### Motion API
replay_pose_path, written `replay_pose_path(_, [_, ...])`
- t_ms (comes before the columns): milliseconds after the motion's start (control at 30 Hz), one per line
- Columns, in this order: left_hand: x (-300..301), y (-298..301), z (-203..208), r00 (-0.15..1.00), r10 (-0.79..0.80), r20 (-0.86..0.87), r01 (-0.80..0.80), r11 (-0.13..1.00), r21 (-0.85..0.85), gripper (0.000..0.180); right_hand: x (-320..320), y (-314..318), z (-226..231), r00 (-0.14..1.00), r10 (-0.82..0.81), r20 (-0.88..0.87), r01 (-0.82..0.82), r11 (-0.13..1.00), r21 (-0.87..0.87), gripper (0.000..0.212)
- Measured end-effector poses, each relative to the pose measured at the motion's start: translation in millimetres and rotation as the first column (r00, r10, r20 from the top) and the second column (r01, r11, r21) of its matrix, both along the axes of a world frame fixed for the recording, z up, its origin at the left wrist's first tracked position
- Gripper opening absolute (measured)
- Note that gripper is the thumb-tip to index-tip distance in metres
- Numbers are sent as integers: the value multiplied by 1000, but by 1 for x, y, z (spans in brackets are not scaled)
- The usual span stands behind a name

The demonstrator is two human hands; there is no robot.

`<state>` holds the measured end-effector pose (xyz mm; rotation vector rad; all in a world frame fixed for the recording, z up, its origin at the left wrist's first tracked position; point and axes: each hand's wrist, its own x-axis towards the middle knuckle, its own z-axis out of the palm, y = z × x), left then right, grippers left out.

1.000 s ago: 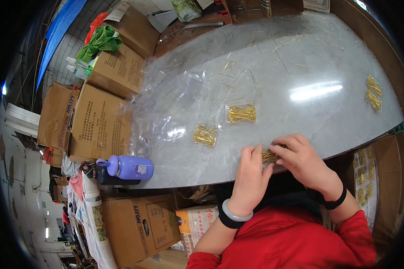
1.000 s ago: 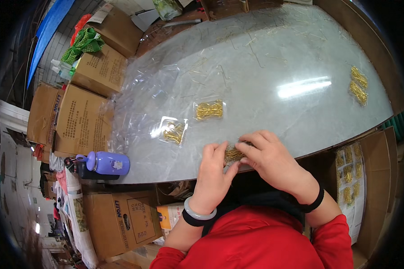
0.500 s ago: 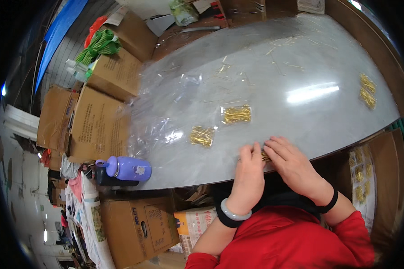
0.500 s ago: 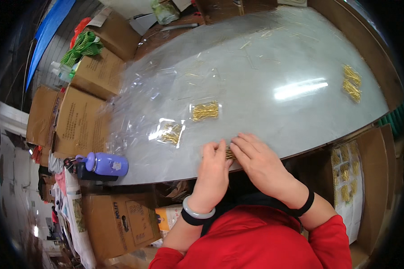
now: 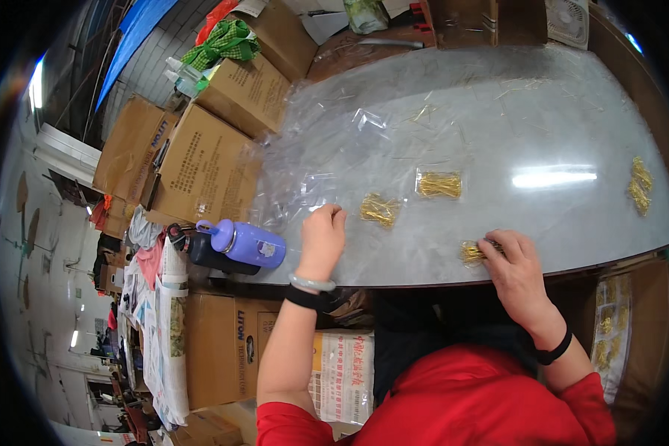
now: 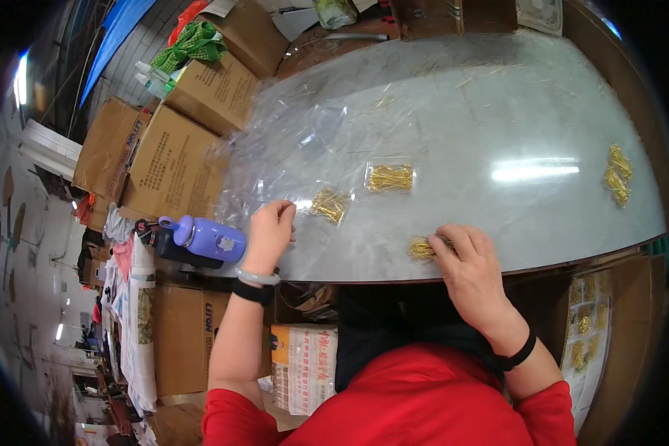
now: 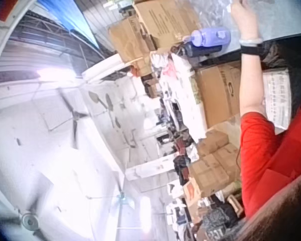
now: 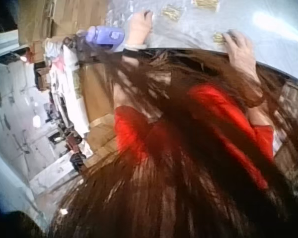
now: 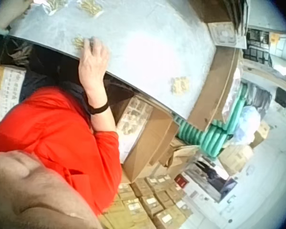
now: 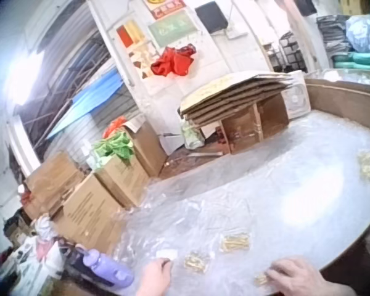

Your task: Counting and placing small gold-colored metal pins into plastic bags at a workstation.

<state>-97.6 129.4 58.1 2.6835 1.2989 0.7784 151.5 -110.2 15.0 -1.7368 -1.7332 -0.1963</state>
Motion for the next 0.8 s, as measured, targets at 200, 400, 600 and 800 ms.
replay_pose_path(200, [14,9,-1,965,246,93,-103,679,-727,22,-2,1,-2,1000,-16,18,16,1000,16,40])
replay_pose_path(400, [1,-47,0,749,422,510,296,475,-828,12,-2,-2,-3,999,-50,21,50,999,-7,38])
replay_pose_path(600, [-24,-154,1,585,541,604,600,212,-771,8,-8,-2,-1,995,-102,2,102,995,14,35])
replay_pose_path(800, [-14,-198,-67,553,627,548,760,-111,-640,11,-23,6,1,991,-128,38,129,992,-6,35])
